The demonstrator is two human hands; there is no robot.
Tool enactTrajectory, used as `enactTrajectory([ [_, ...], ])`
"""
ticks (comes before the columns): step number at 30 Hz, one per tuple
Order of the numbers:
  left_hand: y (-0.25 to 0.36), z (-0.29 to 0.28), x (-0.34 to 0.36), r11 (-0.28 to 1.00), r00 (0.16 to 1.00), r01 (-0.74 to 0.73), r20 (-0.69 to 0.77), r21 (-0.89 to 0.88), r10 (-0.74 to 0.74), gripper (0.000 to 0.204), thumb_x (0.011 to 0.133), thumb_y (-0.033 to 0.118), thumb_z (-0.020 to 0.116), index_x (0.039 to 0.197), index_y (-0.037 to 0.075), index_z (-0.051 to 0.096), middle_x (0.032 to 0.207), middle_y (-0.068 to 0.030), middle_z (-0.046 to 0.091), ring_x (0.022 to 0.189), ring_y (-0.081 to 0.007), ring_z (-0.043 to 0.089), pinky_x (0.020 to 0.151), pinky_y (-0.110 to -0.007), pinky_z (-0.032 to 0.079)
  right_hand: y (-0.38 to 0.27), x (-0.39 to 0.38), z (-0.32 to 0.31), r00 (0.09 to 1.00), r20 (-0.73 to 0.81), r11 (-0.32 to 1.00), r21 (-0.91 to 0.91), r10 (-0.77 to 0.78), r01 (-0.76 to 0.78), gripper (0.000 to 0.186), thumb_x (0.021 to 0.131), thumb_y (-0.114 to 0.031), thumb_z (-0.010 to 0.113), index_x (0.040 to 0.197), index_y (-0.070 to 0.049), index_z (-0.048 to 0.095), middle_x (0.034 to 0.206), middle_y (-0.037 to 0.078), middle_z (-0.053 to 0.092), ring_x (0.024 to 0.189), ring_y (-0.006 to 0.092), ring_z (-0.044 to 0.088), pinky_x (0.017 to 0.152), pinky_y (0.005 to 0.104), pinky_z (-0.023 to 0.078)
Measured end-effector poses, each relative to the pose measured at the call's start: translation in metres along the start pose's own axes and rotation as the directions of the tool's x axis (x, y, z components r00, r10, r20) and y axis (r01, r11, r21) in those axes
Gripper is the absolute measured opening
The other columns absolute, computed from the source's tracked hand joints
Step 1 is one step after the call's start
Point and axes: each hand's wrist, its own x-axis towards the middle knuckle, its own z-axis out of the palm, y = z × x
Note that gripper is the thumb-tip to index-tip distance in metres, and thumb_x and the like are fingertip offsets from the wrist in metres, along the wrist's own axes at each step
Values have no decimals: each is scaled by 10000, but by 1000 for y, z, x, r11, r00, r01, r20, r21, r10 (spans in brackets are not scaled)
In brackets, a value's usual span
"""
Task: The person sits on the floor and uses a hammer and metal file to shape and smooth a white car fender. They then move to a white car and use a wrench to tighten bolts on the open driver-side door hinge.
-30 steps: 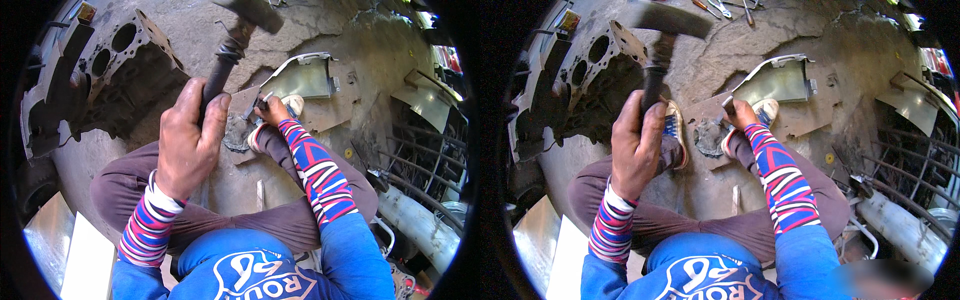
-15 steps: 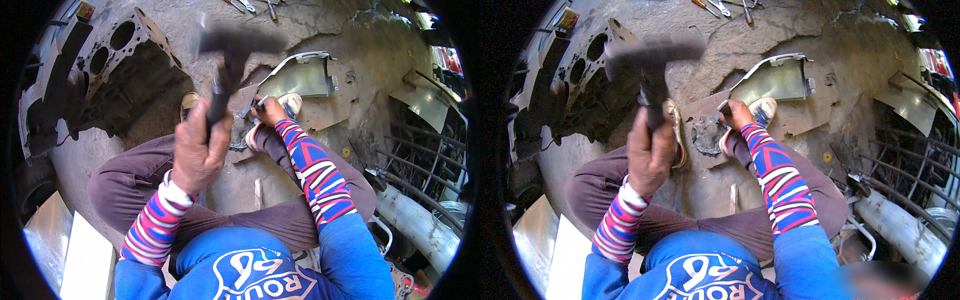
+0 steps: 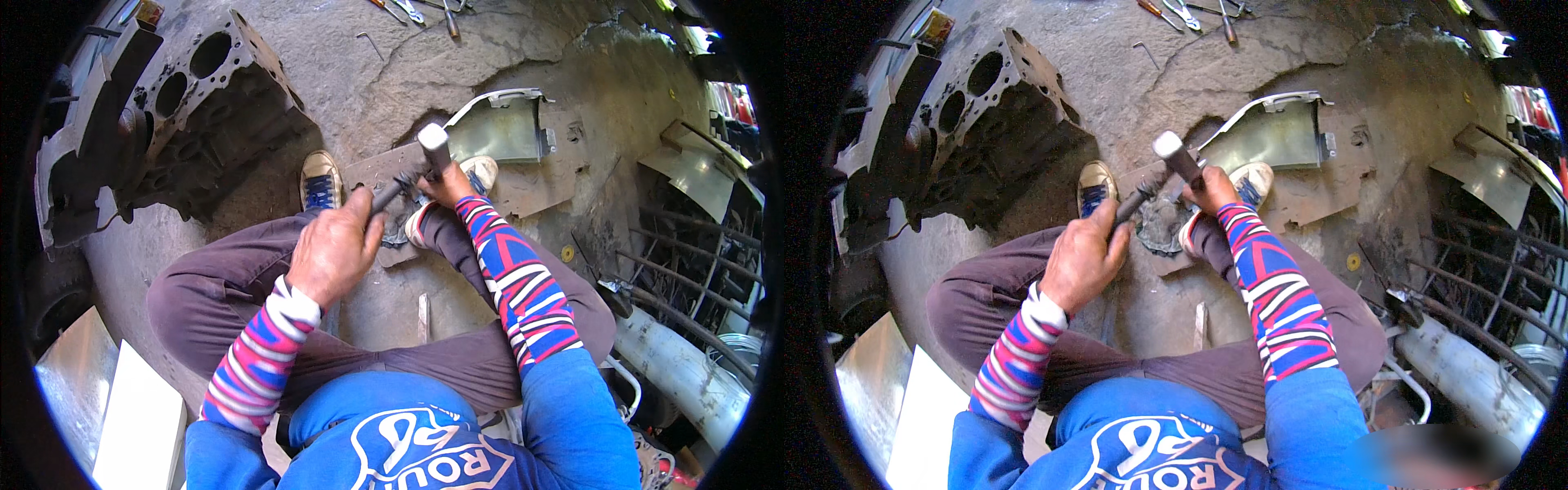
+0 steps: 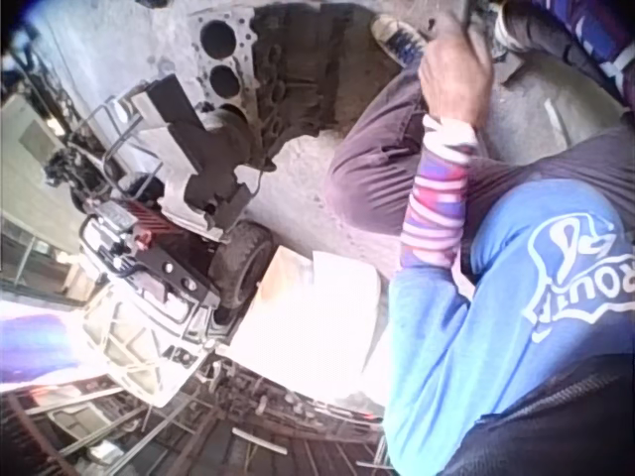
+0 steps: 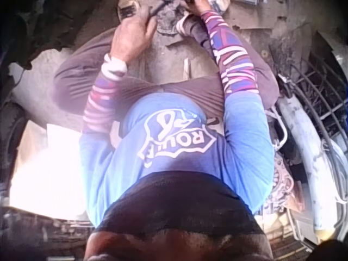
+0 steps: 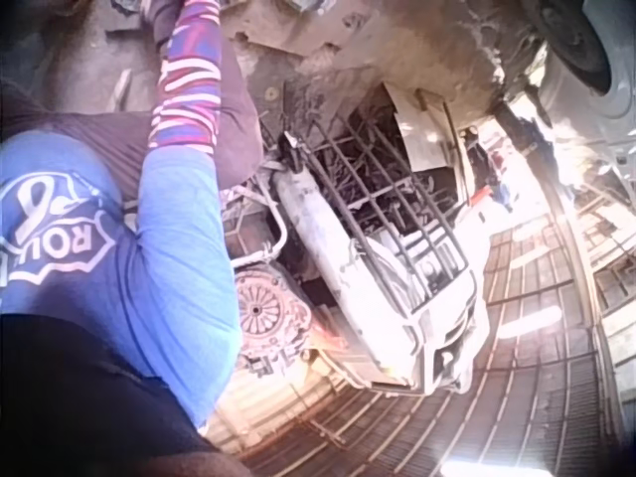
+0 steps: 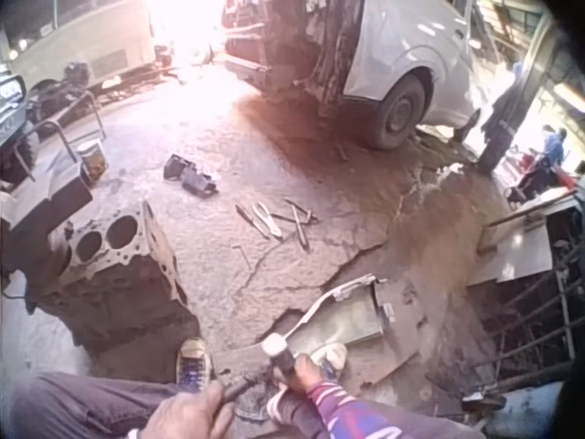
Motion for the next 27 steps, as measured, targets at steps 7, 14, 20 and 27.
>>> enactTrajectory([
  [7,18,-2,-20,845,937,-261,-335,-467,105,145,938,111,610,985,-7,541,702,-211,589,650,-409,609,573,-388,474,-2,3,5,997,59,998,24,52,-53,283,734,-248,752,888,-40,639,830,221,668,821,412,660,719,452,526],
  [14,-30,13,-8,990,993,-16,-114,-137,0,244,949,211,556,1048,-10,532,707,-201,600,634,-410,602,582,-480,484,-10,-3,15,992,127,997,75,23,-33,290,737,-200,769,982,-78,674,893,183,699,867,386,676,764,441,546],
  [20,-28,-52,-56,629,926,328,108,-705,-362,195,984,270,588,997,75,575,679,55,486,529,-41,457,444,-203,385,-67,-29,74,970,198,979,-120,-137,163,293,750,-163,709,1015,-74,622,886,172,683,911,375,663,812,480,526],
  [27,6,-122,-40,605,958,184,2,-774,-288,298,959,332,628,1039,47,591,713,33,489,541,-27,452,468,-171,386,-108,-112,109,912,408,958,-274,41,80,273,734,-200,665,986,-94,663,935,162,699,928,364,674,835,528,504],
])
